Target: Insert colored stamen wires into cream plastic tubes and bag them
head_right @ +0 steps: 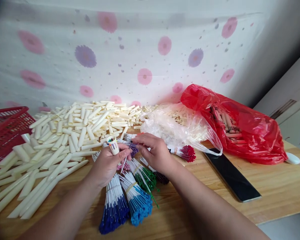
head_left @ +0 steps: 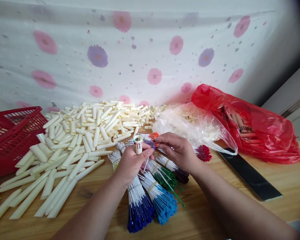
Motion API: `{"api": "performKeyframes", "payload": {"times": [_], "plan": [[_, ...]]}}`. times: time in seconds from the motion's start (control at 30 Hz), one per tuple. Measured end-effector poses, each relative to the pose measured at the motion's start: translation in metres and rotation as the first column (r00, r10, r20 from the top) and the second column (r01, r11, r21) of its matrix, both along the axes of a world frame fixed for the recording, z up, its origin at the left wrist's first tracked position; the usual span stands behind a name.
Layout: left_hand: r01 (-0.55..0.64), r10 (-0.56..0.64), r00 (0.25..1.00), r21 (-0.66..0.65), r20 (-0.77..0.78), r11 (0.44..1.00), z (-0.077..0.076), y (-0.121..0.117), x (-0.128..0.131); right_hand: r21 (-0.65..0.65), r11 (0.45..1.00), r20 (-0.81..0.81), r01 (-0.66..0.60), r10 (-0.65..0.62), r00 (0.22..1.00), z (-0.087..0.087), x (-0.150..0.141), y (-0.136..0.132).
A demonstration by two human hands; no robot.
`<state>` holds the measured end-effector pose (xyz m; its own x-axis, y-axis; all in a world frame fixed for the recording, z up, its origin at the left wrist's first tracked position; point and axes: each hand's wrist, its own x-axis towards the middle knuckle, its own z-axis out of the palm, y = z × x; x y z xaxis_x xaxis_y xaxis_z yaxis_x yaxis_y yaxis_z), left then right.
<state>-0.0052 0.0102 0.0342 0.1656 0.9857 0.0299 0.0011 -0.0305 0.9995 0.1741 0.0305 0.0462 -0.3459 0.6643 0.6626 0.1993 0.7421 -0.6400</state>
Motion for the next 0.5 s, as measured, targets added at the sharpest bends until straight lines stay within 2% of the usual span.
{"api": "performKeyframes", "payload": {"times": [0.1, 0.2, 0.33, 0.5], "plan": [[0.055, -0.055, 0.997, 0.009, 0.050, 0.998, -0.002, 0.000, 0.000, -0.078, 0.997, -0.078, -0.015, 0.009, 0.997, 0.001, 0.002, -0.001], [0.154, -0.157, 0.981, 0.033, 0.113, 0.988, 0.000, -0.001, -0.001, -0.144, 0.979, -0.158, -0.145, 0.122, 0.980, 0.001, 0.004, -0.001], [0.318, -0.314, 0.925, 0.019, 0.215, 0.948, 0.001, -0.004, -0.001, -0.131, 0.933, -0.178, -0.335, 0.311, 0.934, 0.004, 0.007, -0.004], [0.433, -0.421, 0.865, 0.016, 0.274, 0.901, -0.001, -0.005, -0.002, -0.130, 0.909, -0.171, -0.395, 0.372, 0.912, 0.012, 0.006, -0.010]]}}
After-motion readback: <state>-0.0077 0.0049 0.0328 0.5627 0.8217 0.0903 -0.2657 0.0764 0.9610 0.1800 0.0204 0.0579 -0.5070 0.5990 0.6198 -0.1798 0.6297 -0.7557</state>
